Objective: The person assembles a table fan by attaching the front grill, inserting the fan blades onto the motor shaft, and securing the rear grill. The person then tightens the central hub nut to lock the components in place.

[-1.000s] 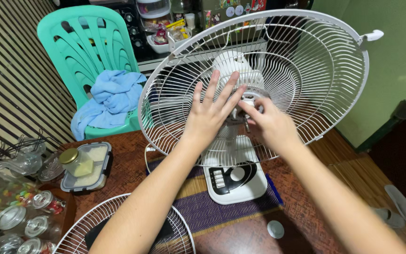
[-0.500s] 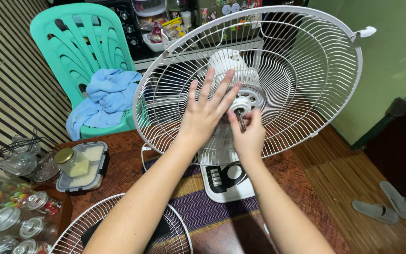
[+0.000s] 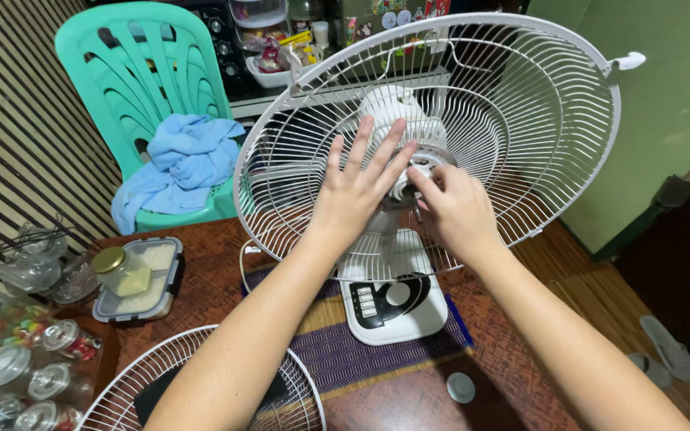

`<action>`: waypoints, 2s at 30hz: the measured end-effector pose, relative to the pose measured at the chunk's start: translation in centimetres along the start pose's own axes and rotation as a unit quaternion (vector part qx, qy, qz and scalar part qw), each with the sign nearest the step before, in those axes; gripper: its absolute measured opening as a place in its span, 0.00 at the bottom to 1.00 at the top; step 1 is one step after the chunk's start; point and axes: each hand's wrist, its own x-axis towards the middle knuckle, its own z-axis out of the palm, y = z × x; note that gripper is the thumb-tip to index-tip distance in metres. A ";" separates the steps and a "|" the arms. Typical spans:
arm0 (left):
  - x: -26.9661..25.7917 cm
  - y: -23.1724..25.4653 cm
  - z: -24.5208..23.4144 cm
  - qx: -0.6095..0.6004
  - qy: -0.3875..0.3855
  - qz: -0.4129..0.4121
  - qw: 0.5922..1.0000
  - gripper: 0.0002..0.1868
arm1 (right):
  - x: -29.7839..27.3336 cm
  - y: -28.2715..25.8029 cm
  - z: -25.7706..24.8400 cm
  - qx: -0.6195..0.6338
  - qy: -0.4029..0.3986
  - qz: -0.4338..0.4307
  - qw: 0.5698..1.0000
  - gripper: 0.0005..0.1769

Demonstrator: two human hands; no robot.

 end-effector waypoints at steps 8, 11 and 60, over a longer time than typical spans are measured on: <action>0.1 0.0 -0.2 -0.013 0.014 -0.005 1.000 0.42 | -0.6 -5.0 3.9 0.168 0.078 0.347 0.919 0.31; 0.1 -0.3 -0.2 -0.020 0.009 -0.009 1.000 0.42 | -0.3 -6.2 5.0 0.242 0.114 0.405 0.874 0.31; 0.9 -0.1 0.7 0.012 0.060 -0.010 0.998 0.35 | 1.6 -1.2 2.6 -0.027 0.071 0.041 0.996 0.25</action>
